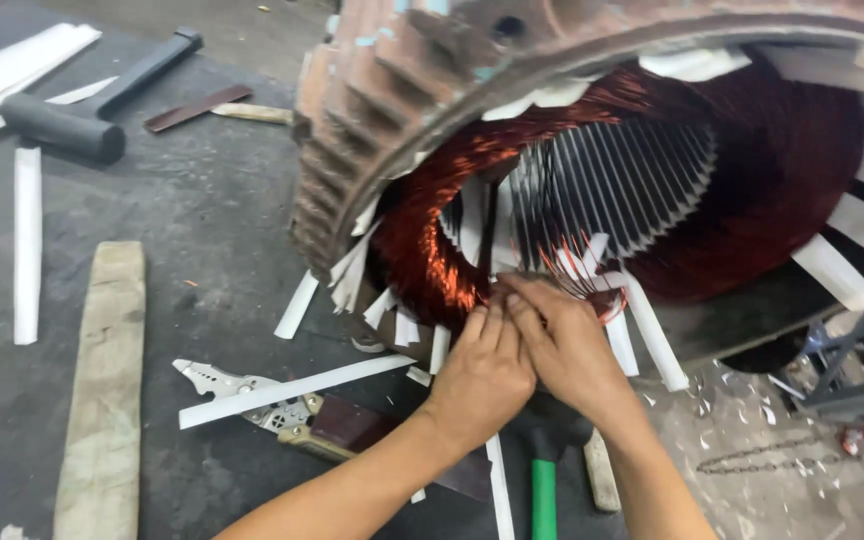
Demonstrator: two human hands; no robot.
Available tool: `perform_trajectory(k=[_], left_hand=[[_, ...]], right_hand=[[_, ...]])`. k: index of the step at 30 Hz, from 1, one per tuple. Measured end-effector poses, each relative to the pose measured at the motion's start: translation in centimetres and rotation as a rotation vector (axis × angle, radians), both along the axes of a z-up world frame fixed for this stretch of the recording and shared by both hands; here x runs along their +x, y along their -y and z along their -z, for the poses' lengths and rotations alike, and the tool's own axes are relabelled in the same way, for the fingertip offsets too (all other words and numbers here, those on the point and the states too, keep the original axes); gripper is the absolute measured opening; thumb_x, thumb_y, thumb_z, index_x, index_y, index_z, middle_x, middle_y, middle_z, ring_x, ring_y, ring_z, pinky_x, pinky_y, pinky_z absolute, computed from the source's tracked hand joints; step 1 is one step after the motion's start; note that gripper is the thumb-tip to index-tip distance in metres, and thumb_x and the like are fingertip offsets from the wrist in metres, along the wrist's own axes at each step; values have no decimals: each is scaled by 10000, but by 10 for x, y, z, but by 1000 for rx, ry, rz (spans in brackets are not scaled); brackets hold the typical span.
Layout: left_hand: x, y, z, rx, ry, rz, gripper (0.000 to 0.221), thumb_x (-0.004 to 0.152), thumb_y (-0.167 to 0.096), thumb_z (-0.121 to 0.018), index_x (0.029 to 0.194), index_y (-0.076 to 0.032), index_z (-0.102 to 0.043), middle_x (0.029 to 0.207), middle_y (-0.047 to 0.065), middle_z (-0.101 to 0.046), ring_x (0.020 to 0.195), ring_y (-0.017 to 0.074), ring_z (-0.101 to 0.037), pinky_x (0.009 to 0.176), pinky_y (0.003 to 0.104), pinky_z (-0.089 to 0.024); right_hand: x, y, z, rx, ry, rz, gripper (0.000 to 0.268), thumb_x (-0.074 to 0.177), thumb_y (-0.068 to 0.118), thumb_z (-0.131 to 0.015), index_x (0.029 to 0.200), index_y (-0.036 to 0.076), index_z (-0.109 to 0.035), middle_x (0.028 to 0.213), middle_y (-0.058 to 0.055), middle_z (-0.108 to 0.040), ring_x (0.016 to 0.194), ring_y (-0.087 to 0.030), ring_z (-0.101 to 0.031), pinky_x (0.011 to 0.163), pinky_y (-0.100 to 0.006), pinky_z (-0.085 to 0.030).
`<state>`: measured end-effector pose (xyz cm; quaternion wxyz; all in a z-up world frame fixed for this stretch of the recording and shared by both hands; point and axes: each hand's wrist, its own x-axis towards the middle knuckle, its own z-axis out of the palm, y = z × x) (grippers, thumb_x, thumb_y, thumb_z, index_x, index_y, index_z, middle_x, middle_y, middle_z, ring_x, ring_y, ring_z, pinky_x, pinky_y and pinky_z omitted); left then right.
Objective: Inserting insulation wedges into the slots of an electric motor stator during a repair process.
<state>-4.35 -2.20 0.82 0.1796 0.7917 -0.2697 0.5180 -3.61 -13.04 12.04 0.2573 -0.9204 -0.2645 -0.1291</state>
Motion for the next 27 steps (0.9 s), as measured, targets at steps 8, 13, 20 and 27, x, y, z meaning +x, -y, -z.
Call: perform_trajectory(k=[8,13,20,27], left_hand=[[7,-21,-24,-188,209,46,195,1009,9,-586,977,77,-767,1003,260,-754,1036,451,-759,927,509,-590],[4,-29,-34,-96,-18,-222,175,985,-24,-635,1019,111,-741,1143,303,-725,1238,437,-671,1180,535,-461],[5,-25,-28,36,-145,-328,243,1026,-107,-658,1110,93,-769,1244,257,-722,1393,379,-597,1316,556,-255],[15,-27,-19,39,-154,-250,250,959,-39,-639,1133,87,-767,1202,231,-690,1356,394,-588,1320,620,-205]], right_hand=[[14,16,36,-26,-33,195,618,1157,479,-406,1000,46,-818,922,-207,-802,960,-464,-764,816,-558,-566],[4,-1,71,-204,393,229,273,1086,239,-585,1133,74,-798,902,-134,-741,891,-387,-739,773,-469,-543],[3,-13,72,-63,358,333,185,1051,265,-684,1083,112,-782,901,-93,-678,904,-362,-682,841,-455,-467],[7,0,81,-110,345,307,141,1017,222,-697,1083,195,-819,969,-37,-668,976,-311,-658,840,-422,-426]])
